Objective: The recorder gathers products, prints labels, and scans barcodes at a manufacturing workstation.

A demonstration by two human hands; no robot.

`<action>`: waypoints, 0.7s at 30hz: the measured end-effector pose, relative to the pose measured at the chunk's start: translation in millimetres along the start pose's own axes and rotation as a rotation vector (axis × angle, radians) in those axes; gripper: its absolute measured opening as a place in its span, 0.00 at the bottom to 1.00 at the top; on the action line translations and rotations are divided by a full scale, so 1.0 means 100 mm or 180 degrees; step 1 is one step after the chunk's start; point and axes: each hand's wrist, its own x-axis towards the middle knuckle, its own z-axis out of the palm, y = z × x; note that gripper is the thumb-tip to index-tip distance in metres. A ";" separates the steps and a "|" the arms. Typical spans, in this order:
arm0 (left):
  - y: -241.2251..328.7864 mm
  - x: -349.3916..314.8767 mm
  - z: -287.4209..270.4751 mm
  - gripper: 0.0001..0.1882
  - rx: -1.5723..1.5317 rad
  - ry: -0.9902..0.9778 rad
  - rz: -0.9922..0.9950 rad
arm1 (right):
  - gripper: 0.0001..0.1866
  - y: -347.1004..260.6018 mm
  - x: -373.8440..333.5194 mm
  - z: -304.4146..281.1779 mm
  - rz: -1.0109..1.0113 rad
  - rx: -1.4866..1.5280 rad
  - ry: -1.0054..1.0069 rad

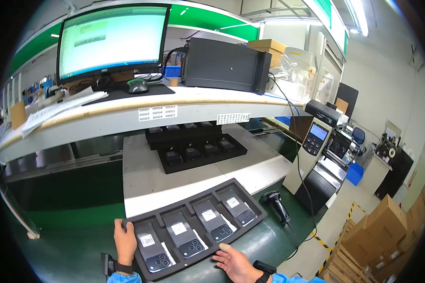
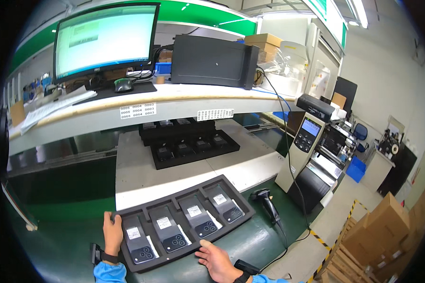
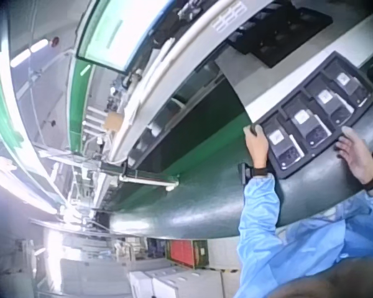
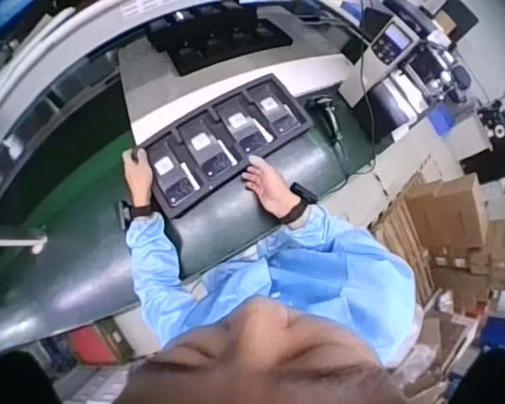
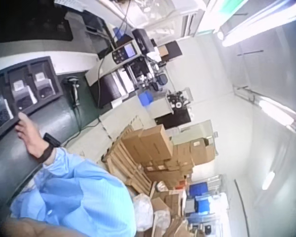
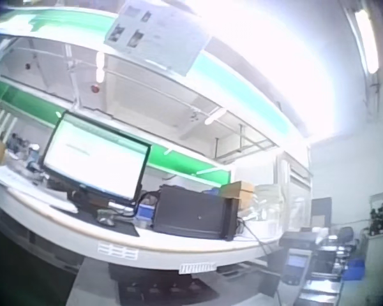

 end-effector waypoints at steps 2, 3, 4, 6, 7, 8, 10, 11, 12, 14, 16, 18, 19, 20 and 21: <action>0.04 -0.15 -0.09 0.09 -0.0636 -0.0245 -0.0306 | 0.26 -0.04 0.07 0.05 0.0067 -0.0372 -0.0007; 0.08 -0.25 -0.15 0.08 -0.1110 -0.0401 -0.0459 | 0.26 -0.07 0.07 0.07 0.0035 -0.0317 -0.0028; 0.12 -0.37 -0.19 0.07 -0.1113 -0.0402 -0.0670 | 0.23 -0.11 0.06 0.08 -0.0216 -0.0422 -0.0025; 0.20 -0.66 -0.31 0.05 -0.1224 -0.0680 -0.0745 | 0.20 -0.21 0.03 0.11 -0.0452 -0.0470 -0.0030; 0.23 -0.73 -0.35 0.07 -0.1085 -0.0669 -0.1021 | 0.20 -0.27 0.02 0.12 -0.0547 -0.0441 0.0050; 0.26 -0.83 -0.38 0.09 -0.1161 -0.0618 -0.0806 | 0.19 -0.35 0.03 0.14 -0.0687 -0.0511 -0.0076; 0.28 -0.93 -0.40 0.11 -0.1248 -0.0529 -0.0573 | 0.17 -0.53 0.09 0.19 -0.1035 -0.0537 -0.0112; 0.28 -0.96 -0.39 0.12 -0.1414 -0.0434 -0.0519 | 0.14 -0.65 0.15 0.21 -0.1260 -0.0501 -0.0302; 0.28 -0.96 -0.38 0.12 -0.1580 -0.0323 -0.0469 | 0.13 -0.80 0.24 0.23 -0.1533 -0.0534 -0.0322; 0.27 -0.97 -0.34 0.11 -0.0859 -0.0301 0.0113 | 0.12 -1.15 0.48 0.30 -0.1747 -0.0589 -0.0419; 0.29 -0.99 -0.29 0.09 0.0243 -0.0610 0.0601 | 0.12 -1.51 0.77 0.41 -0.1836 -0.0427 -0.0607; 0.36 -1.03 -0.21 0.08 0.0751 -0.0911 0.0791 | 0.12 -1.83 1.13 0.57 -0.1974 -0.0204 -0.0698; 0.41 -1.07 -0.12 0.07 0.0914 -0.0919 0.1064 | 0.11 -1.97 1.35 0.68 -0.2041 -0.0137 -0.0736; 0.46 -1.11 -0.03 0.07 0.0824 -0.0964 0.1117 | 0.12 -2.07 1.58 0.81 -0.2035 0.0005 -0.0663; 0.52 -1.16 0.10 0.08 0.0732 -0.0997 0.1162 | 0.13 -2.16 1.83 0.94 -0.2006 0.0181 -0.0483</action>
